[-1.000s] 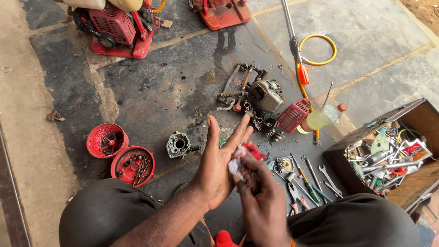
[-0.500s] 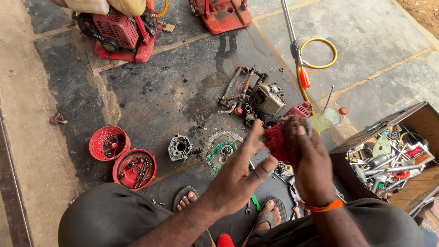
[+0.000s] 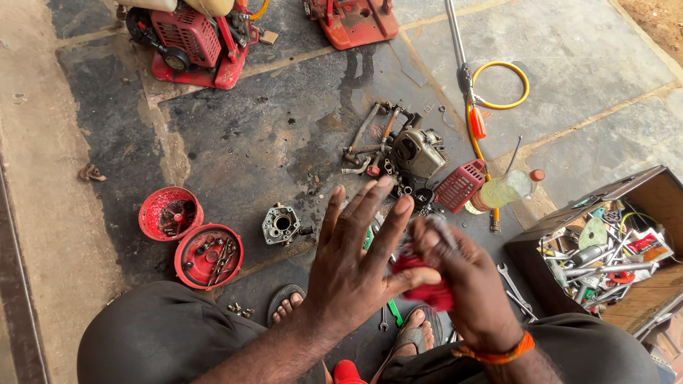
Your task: The person sits on the ground with small engine parts spread on the floor and works on a crankcase housing, prying and extracting a component from it by hand and with pliers. They reposition the housing and a sprocket gear several times, then wipe their hands with a red cloth.
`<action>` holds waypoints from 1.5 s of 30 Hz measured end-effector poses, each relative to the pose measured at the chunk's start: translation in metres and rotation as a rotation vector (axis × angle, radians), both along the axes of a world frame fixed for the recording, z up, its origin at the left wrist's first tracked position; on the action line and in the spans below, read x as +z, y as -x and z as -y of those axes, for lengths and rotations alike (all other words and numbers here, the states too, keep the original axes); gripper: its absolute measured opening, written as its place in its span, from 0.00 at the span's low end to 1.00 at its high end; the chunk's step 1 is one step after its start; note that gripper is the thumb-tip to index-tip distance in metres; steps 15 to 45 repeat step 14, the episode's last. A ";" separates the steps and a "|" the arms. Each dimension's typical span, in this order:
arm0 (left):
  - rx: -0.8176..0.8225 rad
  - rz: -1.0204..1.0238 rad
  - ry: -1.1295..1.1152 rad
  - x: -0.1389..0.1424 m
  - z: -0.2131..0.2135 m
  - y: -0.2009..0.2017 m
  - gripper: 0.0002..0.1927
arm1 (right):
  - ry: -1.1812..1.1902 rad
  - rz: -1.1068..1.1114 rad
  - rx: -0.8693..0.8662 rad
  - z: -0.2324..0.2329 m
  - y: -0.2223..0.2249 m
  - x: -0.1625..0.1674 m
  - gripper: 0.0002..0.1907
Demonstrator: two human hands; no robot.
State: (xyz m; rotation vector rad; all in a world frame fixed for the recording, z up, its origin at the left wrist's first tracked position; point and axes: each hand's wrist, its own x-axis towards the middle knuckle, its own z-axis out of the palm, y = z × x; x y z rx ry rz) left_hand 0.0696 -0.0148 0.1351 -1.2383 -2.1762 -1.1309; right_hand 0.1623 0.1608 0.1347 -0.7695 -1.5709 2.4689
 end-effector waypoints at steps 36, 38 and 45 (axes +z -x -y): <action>0.052 0.106 0.053 -0.010 -0.002 0.007 0.57 | 0.209 -0.106 0.132 0.025 -0.011 0.001 0.28; 0.052 0.106 0.053 -0.010 -0.002 0.007 0.57 | 0.209 -0.106 0.132 0.025 -0.011 0.001 0.28; 0.052 0.106 0.053 -0.010 -0.002 0.007 0.57 | 0.209 -0.106 0.132 0.025 -0.011 0.001 0.28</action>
